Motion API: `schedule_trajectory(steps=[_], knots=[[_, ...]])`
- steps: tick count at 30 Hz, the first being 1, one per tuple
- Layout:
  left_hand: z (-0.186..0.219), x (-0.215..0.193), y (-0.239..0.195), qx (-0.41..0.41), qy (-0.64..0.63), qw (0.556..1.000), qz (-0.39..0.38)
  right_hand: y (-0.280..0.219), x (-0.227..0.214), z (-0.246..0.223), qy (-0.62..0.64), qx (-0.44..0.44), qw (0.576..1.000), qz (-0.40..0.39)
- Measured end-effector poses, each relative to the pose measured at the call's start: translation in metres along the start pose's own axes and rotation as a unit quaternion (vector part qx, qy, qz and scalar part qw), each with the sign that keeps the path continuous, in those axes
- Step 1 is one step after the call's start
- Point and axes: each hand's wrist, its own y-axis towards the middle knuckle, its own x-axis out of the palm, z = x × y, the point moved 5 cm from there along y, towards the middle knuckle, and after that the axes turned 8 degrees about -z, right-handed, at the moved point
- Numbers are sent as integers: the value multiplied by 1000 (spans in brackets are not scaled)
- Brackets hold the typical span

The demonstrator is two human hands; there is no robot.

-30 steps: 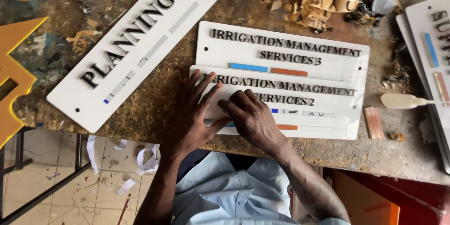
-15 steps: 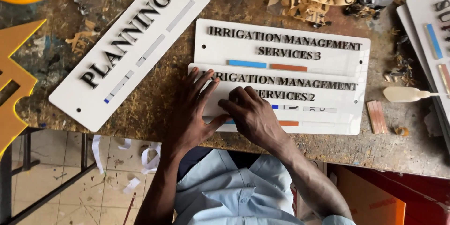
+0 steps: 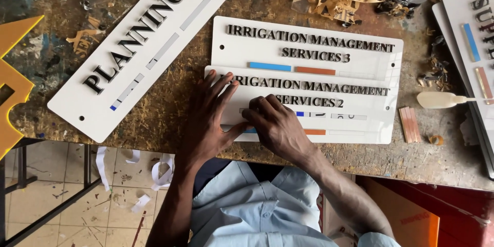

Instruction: Applying adhesive to acrylic strips and letters and mounting them onto sign boards at a workbench.

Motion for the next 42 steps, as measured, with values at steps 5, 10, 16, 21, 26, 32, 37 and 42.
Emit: schedule_trajectory(steps=[5, 10, 16, 21, 26, 32, 37, 42], knots=[[-4, 4, 0, -6, 2, 1000, -1, 1, 9, 5, 6, 6, 1000, 3], [-4, 4, 0, -6, -1, 1000, 1, 0, 7, 6, 12, 2, 1000, 9], [-4, 4, -1, 0, 6, 1000, 5, -1, -3, 4, 17, -17, 1000, 10], [-6, 4, 1, 1, 9, 1000, 3, 8, -6, 2, 20, 3, 1000, 16], [-6, 5, -1, -4, 8, 1000, -3, 9, 15, 7, 6, 25, 999, -21], [-5, 6, -1, -8, 16, 1000, -4, 17, 19, 1, -48, 42, 996, -66], [-7, 5, -1, -6, -1, 1000, -6, 10, -4, -1, -2, 100, 985, -142], [-6, 5, 0, 4, 0, 1000, -2, -41, -28, 43, 428, 140, 890, 73]])
